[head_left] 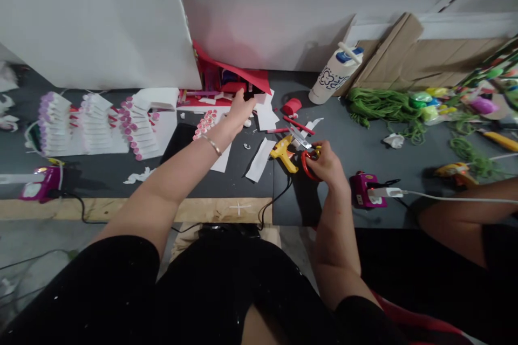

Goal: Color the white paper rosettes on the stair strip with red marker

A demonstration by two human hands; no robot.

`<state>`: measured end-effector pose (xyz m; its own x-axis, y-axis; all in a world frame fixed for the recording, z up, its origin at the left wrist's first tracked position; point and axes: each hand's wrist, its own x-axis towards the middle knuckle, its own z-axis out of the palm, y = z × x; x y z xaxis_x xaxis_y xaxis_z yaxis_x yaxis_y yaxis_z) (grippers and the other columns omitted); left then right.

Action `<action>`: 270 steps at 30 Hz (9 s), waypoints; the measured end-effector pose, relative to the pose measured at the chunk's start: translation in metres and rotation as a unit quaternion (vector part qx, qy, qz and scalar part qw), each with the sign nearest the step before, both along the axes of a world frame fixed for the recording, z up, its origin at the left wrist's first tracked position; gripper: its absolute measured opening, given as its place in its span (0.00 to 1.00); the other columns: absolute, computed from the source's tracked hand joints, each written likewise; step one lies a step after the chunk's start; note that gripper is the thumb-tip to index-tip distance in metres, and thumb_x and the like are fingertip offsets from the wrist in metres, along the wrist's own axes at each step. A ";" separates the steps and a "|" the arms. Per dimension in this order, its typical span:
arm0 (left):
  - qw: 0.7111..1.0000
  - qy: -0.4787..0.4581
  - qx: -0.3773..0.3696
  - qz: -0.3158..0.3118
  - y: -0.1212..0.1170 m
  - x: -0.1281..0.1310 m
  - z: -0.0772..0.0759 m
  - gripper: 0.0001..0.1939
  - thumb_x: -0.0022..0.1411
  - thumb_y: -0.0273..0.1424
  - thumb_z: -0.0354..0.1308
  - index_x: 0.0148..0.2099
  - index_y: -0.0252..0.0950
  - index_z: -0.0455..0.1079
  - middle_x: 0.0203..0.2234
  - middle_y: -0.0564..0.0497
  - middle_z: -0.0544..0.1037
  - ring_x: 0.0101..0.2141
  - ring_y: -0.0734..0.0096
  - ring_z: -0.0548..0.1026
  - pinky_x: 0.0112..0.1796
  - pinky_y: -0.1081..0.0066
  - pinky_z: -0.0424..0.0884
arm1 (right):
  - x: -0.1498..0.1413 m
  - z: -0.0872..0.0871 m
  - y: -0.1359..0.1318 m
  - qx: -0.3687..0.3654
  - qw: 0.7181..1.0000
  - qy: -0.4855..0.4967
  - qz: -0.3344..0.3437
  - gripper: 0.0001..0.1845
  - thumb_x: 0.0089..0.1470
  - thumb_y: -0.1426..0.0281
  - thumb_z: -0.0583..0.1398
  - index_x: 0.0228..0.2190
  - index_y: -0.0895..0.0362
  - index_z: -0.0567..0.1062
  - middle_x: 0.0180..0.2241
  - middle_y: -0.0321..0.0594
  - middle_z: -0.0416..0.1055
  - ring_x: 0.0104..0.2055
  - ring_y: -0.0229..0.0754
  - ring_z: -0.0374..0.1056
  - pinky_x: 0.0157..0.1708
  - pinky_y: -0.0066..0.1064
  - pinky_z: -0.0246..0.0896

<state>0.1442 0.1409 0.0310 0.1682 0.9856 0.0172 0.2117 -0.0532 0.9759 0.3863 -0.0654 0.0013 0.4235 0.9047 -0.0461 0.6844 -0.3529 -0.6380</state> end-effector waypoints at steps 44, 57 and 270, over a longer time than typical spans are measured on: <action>0.984 0.156 0.087 -0.028 -0.191 -0.166 -0.022 0.13 0.71 0.40 0.55 0.33 0.42 0.66 0.26 0.52 0.72 0.30 0.66 0.68 0.36 0.66 0.66 | -0.177 -0.023 -0.088 0.027 0.876 -0.174 0.449 0.08 0.69 0.67 0.59 0.38 0.55 0.78 0.38 0.47 0.77 0.41 0.49 0.67 0.42 0.38 0.60; 0.981 0.143 0.081 -0.104 -0.191 -0.158 -0.021 0.07 0.69 0.36 0.61 0.37 0.40 0.76 0.33 0.51 0.82 0.35 0.65 0.76 0.41 0.68 0.70 | -0.114 0.019 -0.020 0.214 0.928 -0.168 0.253 0.22 0.71 0.61 0.55 0.62 0.48 0.74 0.62 0.49 0.74 0.64 0.59 0.69 0.64 0.61 0.64; 0.850 0.396 0.096 -0.333 -0.152 -0.152 -0.022 0.10 0.65 0.30 0.59 0.42 0.39 0.83 0.37 0.45 0.84 0.47 0.55 0.81 0.51 0.61 0.72 | -0.087 -0.004 0.018 -0.061 0.860 -0.153 0.482 0.15 0.66 0.58 0.59 0.40 0.48 0.85 0.32 0.43 0.80 0.44 0.55 0.74 0.46 0.45 0.65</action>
